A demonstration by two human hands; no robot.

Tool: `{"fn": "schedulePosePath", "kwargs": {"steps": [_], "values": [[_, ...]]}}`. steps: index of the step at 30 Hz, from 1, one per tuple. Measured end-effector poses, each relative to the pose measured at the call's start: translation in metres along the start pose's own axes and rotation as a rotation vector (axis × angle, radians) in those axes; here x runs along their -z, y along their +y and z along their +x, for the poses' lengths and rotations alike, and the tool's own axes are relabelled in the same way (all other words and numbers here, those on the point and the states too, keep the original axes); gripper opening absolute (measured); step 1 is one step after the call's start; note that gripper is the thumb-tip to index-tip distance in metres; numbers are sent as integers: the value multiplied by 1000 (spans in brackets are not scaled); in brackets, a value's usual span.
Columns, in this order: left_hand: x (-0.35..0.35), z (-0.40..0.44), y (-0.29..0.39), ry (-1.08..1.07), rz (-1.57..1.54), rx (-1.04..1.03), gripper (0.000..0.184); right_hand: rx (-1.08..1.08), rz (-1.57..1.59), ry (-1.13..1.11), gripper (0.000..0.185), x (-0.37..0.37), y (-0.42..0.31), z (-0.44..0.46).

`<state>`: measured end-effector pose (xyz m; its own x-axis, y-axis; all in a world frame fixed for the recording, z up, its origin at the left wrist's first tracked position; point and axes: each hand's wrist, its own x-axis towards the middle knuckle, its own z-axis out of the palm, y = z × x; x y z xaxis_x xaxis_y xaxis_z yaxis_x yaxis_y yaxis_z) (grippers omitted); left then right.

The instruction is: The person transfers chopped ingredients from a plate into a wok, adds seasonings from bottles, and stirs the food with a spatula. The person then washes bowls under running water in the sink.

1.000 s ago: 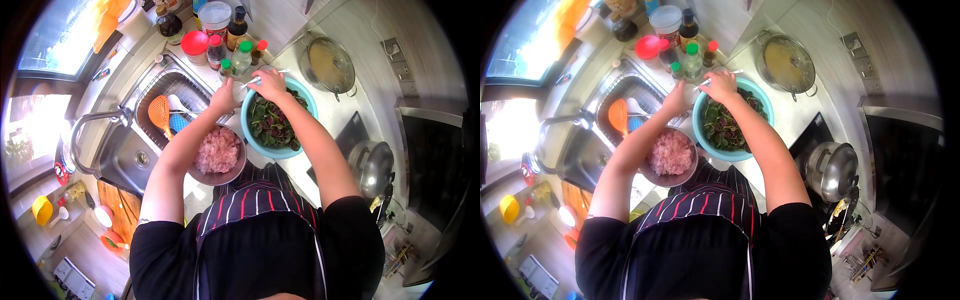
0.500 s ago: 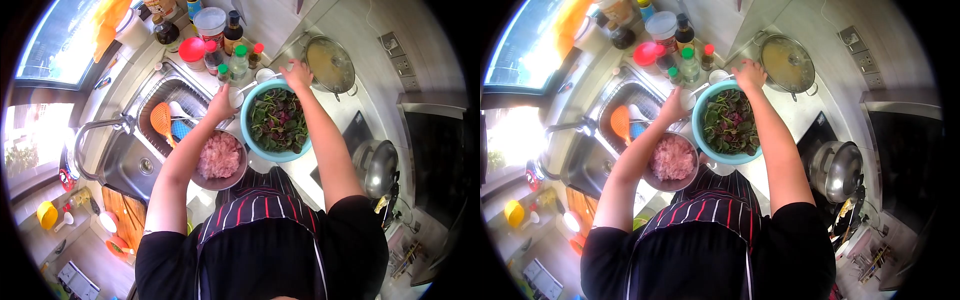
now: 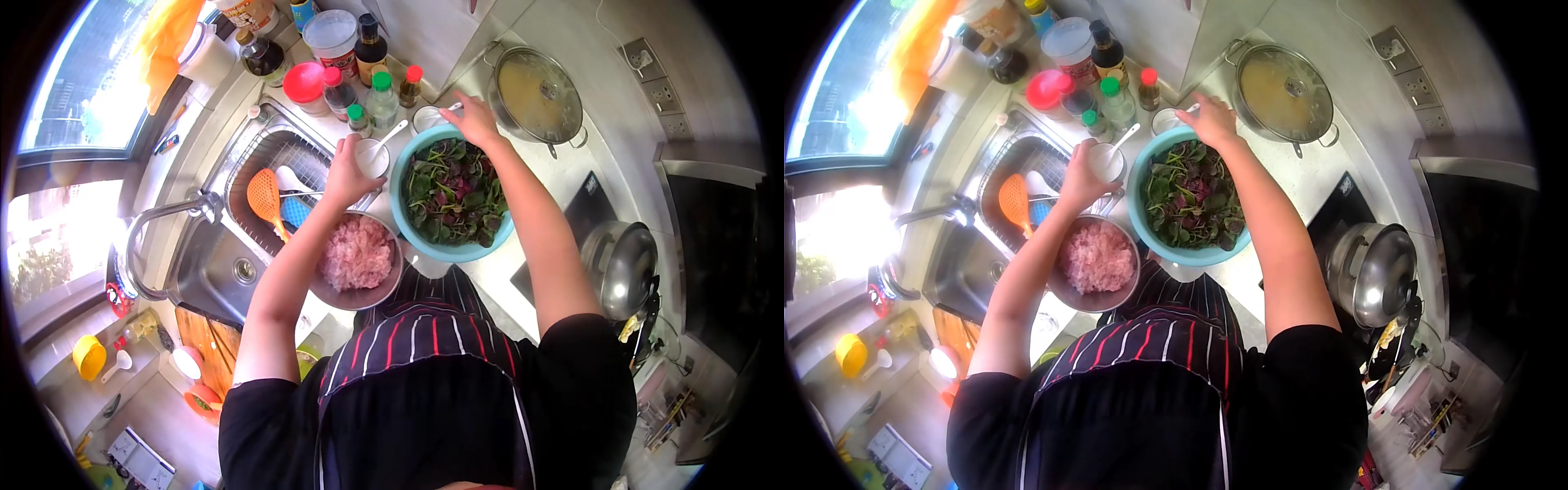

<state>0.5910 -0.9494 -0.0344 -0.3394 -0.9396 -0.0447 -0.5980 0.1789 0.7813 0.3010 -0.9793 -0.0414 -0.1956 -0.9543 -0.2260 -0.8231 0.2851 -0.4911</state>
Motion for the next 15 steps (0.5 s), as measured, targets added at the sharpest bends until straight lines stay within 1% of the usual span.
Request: {"fn": "schedulePosePath", "kwargs": {"steps": [2, 5, 7, 8, 10, 11, 12, 15], "values": [[17, -2, 24, 2, -34, -55, 78, 55, -64, 217, 60, 6, -7, -13], [37, -2, 68, -57, -76, -146, 79, 148, 856, -59, 59, 24, -32, -57], [43, -1, 101, -113, -85, -214, 79, 218, 1204, -339, 61, 60, -58, -93], [43, 0, 118, -140, -84, -251, 78, 240, 1250, -290, 42, 71, -67, -110], [39, 2, 154, -202, -101, -321, 76, 256, 1157, -188, 30, 95, -52, -131], [35, 1, 172, -238, -93, -345, 75, 257, 1110, -134, 27, 107, -44, -146], [30, -1, 190, -278, -85, -369, 75, 236, 1005, 94, 35, 119, -47, -167], [5, -5, 245, -391, -55, -492, 74, 351, 852, 450, 35, 154, -14, -225]]}}
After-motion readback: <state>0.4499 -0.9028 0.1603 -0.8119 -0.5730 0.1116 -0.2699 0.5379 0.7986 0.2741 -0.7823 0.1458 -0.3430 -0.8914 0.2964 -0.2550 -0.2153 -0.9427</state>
